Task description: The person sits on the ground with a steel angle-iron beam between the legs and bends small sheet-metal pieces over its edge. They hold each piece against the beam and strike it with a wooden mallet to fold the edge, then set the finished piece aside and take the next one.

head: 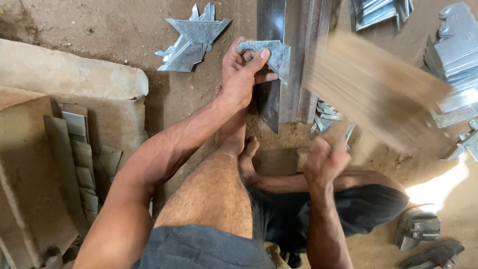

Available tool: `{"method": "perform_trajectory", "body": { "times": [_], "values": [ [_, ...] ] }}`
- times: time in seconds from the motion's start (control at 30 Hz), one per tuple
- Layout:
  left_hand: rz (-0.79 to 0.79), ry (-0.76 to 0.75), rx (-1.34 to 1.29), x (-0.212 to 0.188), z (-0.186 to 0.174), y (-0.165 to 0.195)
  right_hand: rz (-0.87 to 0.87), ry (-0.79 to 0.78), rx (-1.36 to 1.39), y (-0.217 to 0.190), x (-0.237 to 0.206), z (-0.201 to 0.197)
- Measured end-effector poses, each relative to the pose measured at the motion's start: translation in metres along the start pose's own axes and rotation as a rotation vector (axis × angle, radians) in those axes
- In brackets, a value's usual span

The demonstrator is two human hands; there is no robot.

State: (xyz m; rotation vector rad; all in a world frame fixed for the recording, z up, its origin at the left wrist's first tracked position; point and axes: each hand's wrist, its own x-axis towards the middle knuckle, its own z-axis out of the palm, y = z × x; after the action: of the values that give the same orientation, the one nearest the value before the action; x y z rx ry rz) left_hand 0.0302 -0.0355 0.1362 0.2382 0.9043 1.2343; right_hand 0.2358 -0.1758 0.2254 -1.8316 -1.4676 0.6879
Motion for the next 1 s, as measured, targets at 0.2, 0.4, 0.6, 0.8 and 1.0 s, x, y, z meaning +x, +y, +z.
{"method": "perform_trajectory", "body": {
  "times": [0.2, 0.4, 0.6, 0.8, 1.0],
  "values": [
    [-0.001, -0.019, -0.047, 0.002, -0.001, 0.0, 0.075, 0.102, 0.359, 0.008, -0.016, -0.013],
    [-0.012, 0.002, -0.03, 0.003, 0.0, 0.001, 0.023, 0.002, 0.216, 0.006, -0.018, 0.0],
    [-0.063, 0.001, -0.041, 0.007, -0.003, 0.001, 0.141, 0.162, 0.504, -0.002, -0.008, -0.006],
    [-0.103, -0.028, -0.057, 0.011, -0.012, -0.005, 0.055, -0.006, 0.133, -0.003, -0.004, 0.009],
    [-0.161, -0.036, 0.03, 0.022, -0.025, 0.003, 0.455, 0.048, 0.395, 0.023, -0.028, 0.0]
  ]
}}
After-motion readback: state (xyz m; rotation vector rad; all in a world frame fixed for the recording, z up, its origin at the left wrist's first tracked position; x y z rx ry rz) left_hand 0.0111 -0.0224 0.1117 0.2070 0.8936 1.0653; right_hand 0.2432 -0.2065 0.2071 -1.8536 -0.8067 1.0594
